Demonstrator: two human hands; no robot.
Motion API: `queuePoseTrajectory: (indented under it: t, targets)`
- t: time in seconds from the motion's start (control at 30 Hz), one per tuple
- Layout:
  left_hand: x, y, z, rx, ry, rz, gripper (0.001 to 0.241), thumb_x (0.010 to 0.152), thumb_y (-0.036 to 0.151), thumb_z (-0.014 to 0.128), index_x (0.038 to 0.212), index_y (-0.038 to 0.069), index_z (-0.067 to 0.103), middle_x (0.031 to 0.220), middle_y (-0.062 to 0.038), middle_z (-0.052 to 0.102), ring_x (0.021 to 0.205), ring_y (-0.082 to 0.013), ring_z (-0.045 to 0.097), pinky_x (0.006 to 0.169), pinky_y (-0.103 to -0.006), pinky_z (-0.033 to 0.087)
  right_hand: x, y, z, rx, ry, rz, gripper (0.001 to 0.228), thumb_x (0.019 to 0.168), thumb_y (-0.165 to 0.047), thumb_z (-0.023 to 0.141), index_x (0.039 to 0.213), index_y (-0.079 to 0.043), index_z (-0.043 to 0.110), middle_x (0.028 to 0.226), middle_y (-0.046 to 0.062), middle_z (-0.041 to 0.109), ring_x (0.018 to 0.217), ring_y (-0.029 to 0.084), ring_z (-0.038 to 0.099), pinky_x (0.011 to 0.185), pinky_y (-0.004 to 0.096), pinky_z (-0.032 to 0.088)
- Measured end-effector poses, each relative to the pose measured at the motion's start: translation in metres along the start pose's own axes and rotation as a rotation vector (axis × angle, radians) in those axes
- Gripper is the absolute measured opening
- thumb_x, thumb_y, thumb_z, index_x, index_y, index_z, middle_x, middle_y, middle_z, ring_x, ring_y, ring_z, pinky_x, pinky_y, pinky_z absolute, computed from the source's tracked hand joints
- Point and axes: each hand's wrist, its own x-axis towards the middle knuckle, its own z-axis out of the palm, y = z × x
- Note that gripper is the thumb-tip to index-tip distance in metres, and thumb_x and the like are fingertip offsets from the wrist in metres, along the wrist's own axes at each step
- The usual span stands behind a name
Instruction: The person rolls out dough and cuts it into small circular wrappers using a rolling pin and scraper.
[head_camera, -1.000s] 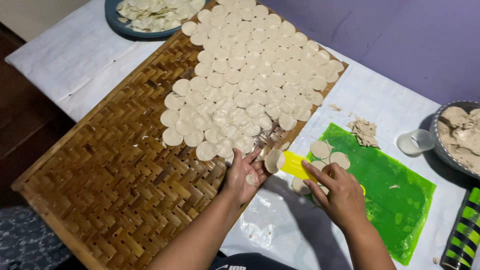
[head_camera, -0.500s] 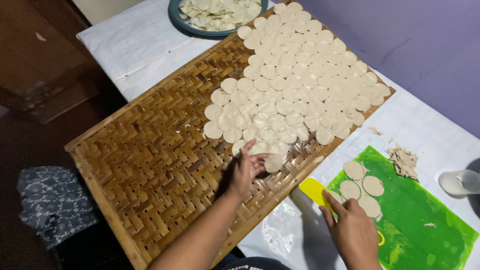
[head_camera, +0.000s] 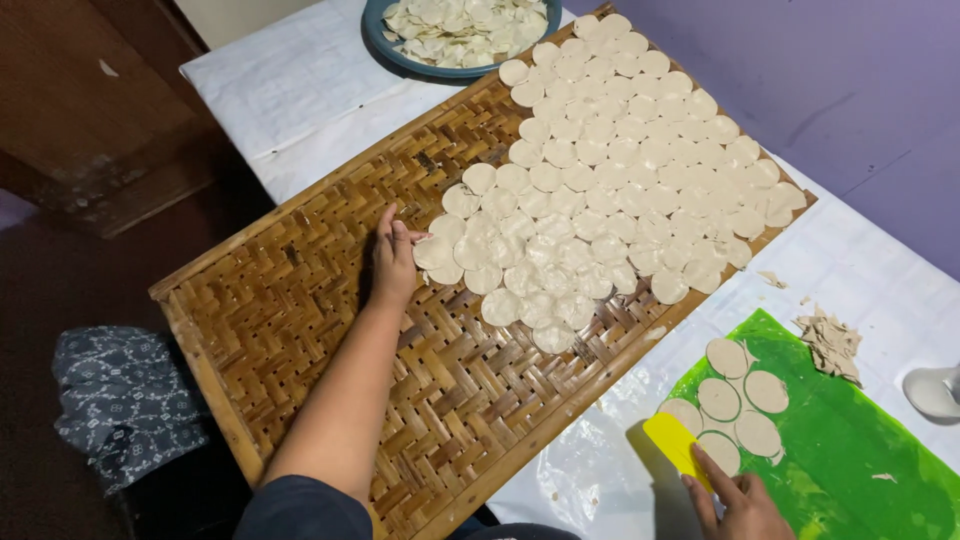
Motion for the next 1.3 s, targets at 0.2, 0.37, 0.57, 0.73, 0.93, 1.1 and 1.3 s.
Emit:
queuePoseTrajectory:
  t: [0.2, 0.37, 0.57, 0.73, 0.93, 1.1, 1.3]
  targets:
    - [0.004, -0.005, 0.001, 0.066, 0.097, -0.115, 0.062, 0.111, 0.047, 0.031, 0.155, 0.002, 0.035, 0.113, -0.018, 0.075, 0.11, -0.0255, 0.072, 0.099, -0.037, 0.051, -0.008, 0.025, 0.015, 0.132, 0.05, 0.023, 0.054, 0.078, -0.043, 0.079, 0.131, -0.042, 0.07, 0.074, 0.011, 0.062, 0.059, 0.021, 0.065, 0.062, 0.035, 0.059]
    - [-0.001, 0.004, -0.003, -0.011, 0.061, -0.1, 0.067, 0.11, 0.049, 0.031, 0.16, 0.003, 0.027, 0.119, -0.019, 0.073, 0.117, -0.0264, 0.071, 0.104, -0.037, 0.049, -0.007, 0.038, 0.011, 0.206, 0.062, 0.03, 0.054, 0.078, -0.041, 0.079, 0.131, -0.041, 0.069, 0.075, 0.013, 0.062, 0.063, 0.021, 0.068, 0.066, 0.037, 0.06]
    - [-0.017, 0.006, -0.004, 0.034, -0.01, -0.018, 0.072, 0.112, 0.05, 0.031, 0.165, 0.003, 0.017, 0.153, -0.026, 0.051, 0.142, -0.0347, 0.05, 0.116, -0.0419, 0.036, -0.013, 0.009, -0.071, 0.093, -0.026, 0.281, 0.051, 0.088, -0.05, 0.07, 0.139, -0.047, 0.065, 0.091, 0.013, 0.066, 0.076, 0.027, 0.072, 0.074, 0.042, 0.06]
    - [-0.065, 0.036, 0.026, 0.079, -0.122, 0.179, 0.067, 0.117, 0.048, 0.032, 0.166, 0.005, 0.02, 0.172, -0.026, 0.028, 0.159, -0.0393, 0.031, 0.128, -0.0488, 0.027, -0.011, 0.018, -0.11, 0.023, 0.02, 0.537, 0.047, 0.094, -0.055, 0.062, 0.139, -0.046, 0.066, 0.105, 0.012, 0.067, 0.093, 0.033, 0.07, 0.077, 0.047, 0.057]
    - [-0.149, 0.12, 0.073, 0.199, -0.451, 0.235, 0.087, 0.103, 0.064, 0.026, 0.164, 0.002, 0.018, 0.171, -0.023, 0.019, 0.159, -0.0446, 0.01, 0.126, -0.0533, 0.019, 0.005, 0.044, -0.087, -0.103, 0.023, 0.579, 0.044, 0.097, -0.056, 0.061, 0.138, -0.043, 0.068, 0.111, 0.014, 0.068, 0.101, 0.035, 0.07, 0.081, 0.048, 0.057]
    - [-0.202, 0.146, 0.099, 0.17, -0.76, 0.376, 0.081, 0.106, 0.06, 0.031, 0.161, 0.001, 0.022, 0.171, -0.022, 0.019, 0.159, -0.0408, 0.01, 0.127, -0.0509, 0.013, 0.035, 0.04, -0.078, -0.202, -0.051, 0.539, 0.045, 0.095, -0.054, 0.061, 0.137, -0.04, 0.066, 0.118, 0.013, 0.067, 0.105, 0.033, 0.069, 0.084, 0.048, 0.055]
    - [-0.217, 0.148, 0.102, 0.201, -0.8, 0.387, 0.077, 0.105, 0.057, 0.034, 0.161, 0.004, 0.025, 0.17, -0.019, 0.025, 0.159, -0.0382, 0.013, 0.128, -0.0498, 0.01, 0.05, 0.016, -0.086, -0.299, -0.053, 0.416, 0.038, 0.094, -0.05, 0.063, 0.128, -0.036, 0.071, 0.116, 0.01, 0.067, 0.104, 0.031, 0.069, 0.085, 0.048, 0.052]
